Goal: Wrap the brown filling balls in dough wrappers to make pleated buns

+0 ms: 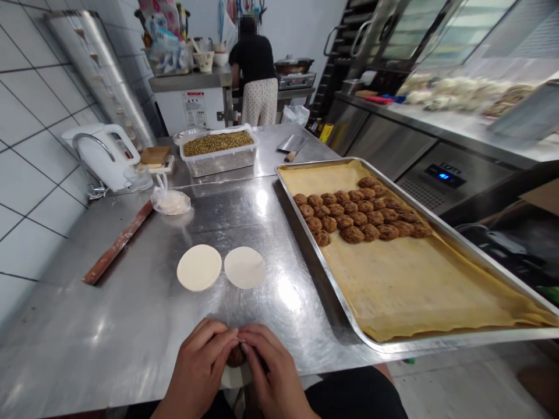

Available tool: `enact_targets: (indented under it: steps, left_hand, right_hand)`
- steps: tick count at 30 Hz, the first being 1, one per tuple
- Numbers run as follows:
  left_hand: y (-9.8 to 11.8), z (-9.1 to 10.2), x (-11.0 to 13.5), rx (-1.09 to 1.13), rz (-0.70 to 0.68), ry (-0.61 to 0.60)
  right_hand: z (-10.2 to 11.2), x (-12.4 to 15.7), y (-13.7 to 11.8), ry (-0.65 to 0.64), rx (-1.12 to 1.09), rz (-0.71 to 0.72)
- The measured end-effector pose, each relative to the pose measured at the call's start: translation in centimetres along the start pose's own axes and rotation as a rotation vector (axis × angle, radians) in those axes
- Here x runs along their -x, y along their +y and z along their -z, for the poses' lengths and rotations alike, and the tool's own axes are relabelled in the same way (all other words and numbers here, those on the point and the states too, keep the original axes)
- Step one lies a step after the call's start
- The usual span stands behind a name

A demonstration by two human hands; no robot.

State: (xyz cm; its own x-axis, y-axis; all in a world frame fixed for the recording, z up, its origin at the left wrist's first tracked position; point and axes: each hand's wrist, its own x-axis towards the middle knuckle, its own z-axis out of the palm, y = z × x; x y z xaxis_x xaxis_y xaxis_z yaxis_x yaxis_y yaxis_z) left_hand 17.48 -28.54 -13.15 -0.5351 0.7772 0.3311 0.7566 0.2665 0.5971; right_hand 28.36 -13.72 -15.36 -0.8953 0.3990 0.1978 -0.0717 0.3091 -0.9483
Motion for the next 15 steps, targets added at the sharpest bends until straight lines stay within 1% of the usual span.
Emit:
enact_targets:
  steps: [2, 5, 7, 9, 11, 13, 15]
  left_hand:
    - [0.1, -0.2, 0.0, -0.001, -0.026, 0.03]
    - [0.1, -0.3, 0.0, -0.011, -0.022, 0.024]
    - [0.0, -0.2, 0.0, -0.015, 0.011, -0.007]
    - [-0.1, 0.0, 0.0, -0.01, 0.021, -0.034]
    - [-0.1, 0.0, 0.1, -0.004, -0.012, -0.027]
    - [-0.1, -0.1, 0.1, -0.014, -0.065, 0.017]
    - [0.0, -0.3, 0.2, -0.037, -0.107, 0.043]
  right_hand:
    - [0.2, -0.1, 0.1, 0.046, 0.013, -0.035]
    - [0.4, -0.5, -0.2, 0.08, -0.016, -0.157]
    - [0.2, -0.5, -0.4, 0.061, -0.036, -0.135]
    - [0.1, 0.0, -0.3, 0.02, -0.022, -0.031]
    - [0.1, 0.4, 0.1, 0.003, 0.015, 0.054]
    - [0.3, 0.6, 0.4, 0.033, 0.033, 0.036]
    - [0.4, 0.5, 0.4, 0.081, 0.013, -0.06]
